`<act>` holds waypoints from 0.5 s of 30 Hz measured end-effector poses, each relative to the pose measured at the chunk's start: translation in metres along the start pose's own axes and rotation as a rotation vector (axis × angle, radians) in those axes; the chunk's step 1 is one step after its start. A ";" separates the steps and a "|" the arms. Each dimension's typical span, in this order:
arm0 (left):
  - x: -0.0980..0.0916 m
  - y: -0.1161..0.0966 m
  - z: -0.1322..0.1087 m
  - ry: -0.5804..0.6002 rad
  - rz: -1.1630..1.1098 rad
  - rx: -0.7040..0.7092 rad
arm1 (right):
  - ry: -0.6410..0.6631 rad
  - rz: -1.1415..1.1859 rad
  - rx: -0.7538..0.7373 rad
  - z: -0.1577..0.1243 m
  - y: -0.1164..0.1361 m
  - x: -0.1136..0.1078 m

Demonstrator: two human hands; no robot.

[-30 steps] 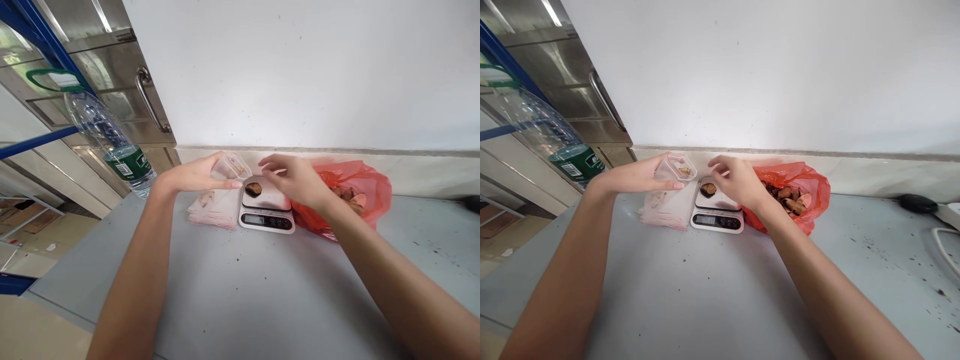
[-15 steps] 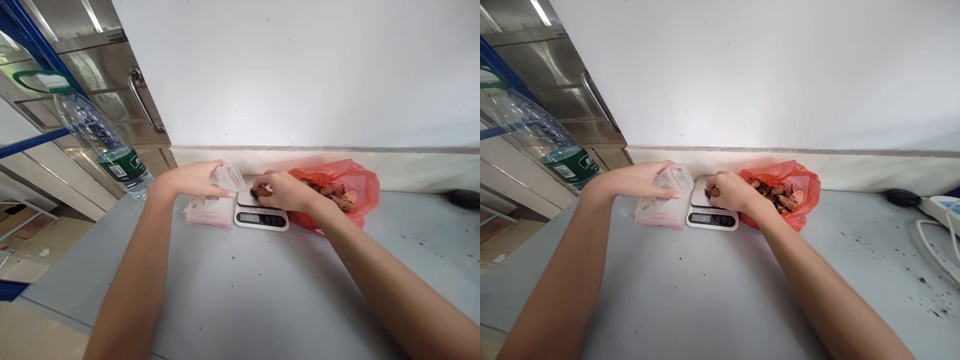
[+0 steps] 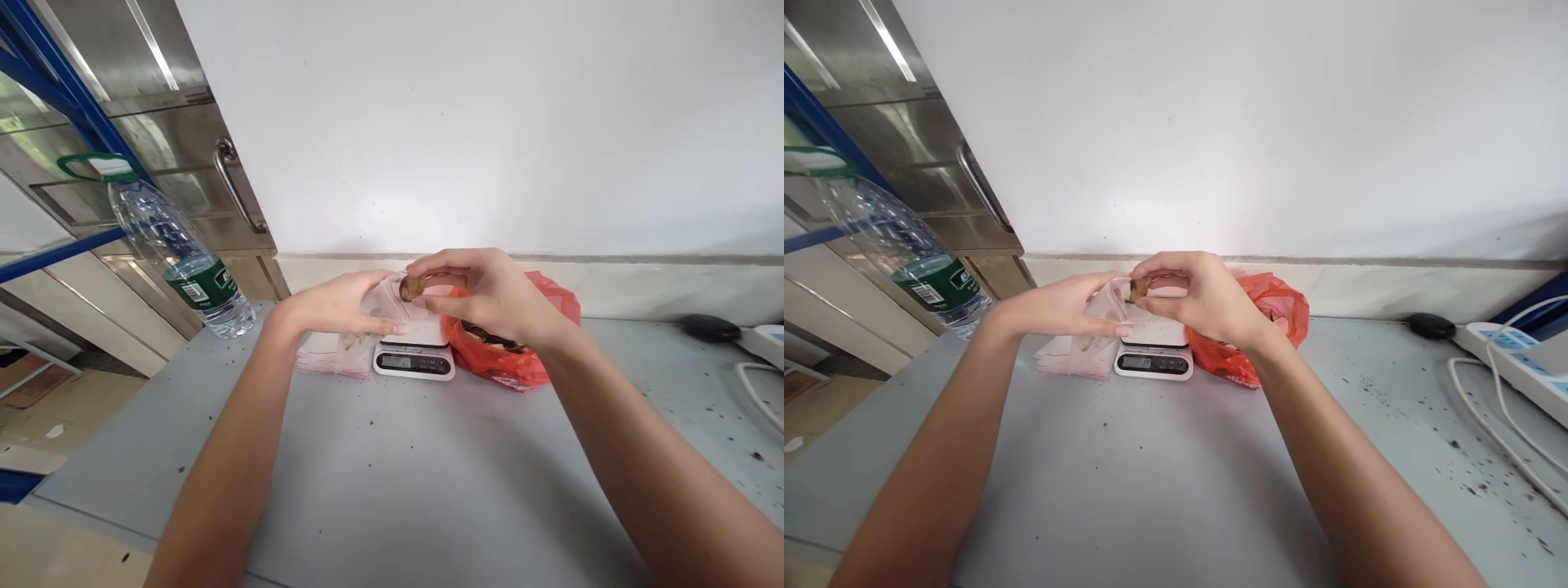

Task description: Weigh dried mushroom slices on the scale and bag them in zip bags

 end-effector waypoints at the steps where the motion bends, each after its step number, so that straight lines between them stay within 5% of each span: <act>1: 0.001 -0.006 -0.001 0.001 -0.042 0.044 | -0.010 0.006 -0.005 0.000 0.003 -0.001; 6: 0.003 -0.015 -0.003 0.014 -0.171 0.100 | -0.152 -0.169 -0.070 -0.005 0.012 -0.030; 15: 0.023 -0.034 0.004 0.168 -0.423 0.268 | -0.016 -0.254 -0.177 -0.015 0.029 -0.035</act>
Point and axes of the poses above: each hand's wrist, its own z-axis towards the middle knuckle, its own x-axis out of the palm, y = z × x, the point moved 10 cm from there along z, towards the middle knuckle, and after that the axes turned 6 degrees about -z, right-handed, at the moved point
